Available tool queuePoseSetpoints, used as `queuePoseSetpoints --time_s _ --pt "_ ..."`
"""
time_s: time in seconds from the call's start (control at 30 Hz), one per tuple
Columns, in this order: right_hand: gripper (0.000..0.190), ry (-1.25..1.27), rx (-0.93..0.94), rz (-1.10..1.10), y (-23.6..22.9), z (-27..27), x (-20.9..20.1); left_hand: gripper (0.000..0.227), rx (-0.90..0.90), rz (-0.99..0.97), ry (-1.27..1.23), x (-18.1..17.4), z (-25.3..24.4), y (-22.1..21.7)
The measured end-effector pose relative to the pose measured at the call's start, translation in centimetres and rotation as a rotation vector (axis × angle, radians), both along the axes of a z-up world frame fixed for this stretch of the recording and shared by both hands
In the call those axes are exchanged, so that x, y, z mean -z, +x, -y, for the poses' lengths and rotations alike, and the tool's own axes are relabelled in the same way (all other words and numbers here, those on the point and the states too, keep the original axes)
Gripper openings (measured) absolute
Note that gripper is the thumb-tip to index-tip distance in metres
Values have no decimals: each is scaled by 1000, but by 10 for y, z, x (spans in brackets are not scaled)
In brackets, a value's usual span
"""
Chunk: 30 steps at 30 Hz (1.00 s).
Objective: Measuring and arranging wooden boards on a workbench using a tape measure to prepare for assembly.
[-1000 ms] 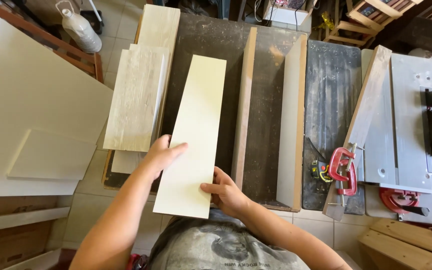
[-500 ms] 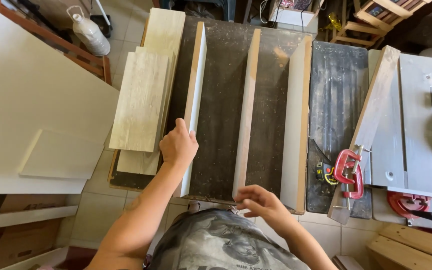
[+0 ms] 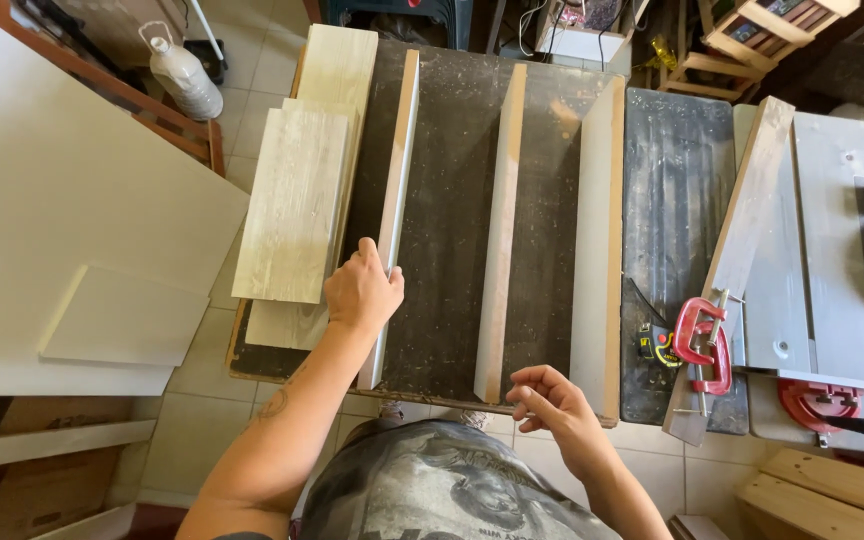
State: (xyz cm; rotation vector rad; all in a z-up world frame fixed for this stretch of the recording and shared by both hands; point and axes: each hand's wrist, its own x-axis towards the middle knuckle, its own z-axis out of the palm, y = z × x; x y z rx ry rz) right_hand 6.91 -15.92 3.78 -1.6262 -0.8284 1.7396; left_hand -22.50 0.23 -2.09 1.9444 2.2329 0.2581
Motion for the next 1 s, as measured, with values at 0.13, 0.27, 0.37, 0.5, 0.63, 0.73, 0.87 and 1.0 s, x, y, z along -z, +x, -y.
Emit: queuePoseSetpoints --time_s 0.13,0.27,0.37,0.5,0.63,0.73,0.87,1.0 --pt "27 7 61 48 -18 3 -8 45 44 23 12 -2 4 -14" --pt "26 -3 130 52 -40 8 -9 60 134 26 41 -7 15 -32" --pt "25 2 188 87 -52 16 -13 72 217 24 81 -14 31 -44" --pt "24 75 220 105 -54 32 -17 48 253 198 78 -35 64 -59" --pt "28 145 162 67 -33 38 13 31 143 332 -47 -31 127 -84" --pt "31 289 49 -77 -2 32 71 6 140 444 -68 -11 193 -112" --pt "24 128 61 -11 -39 35 31 11 -27 340 -501 46 272 -169" --pt "22 206 -20 -179 -65 53 32 22 -307 256 -763 124 330 -258"
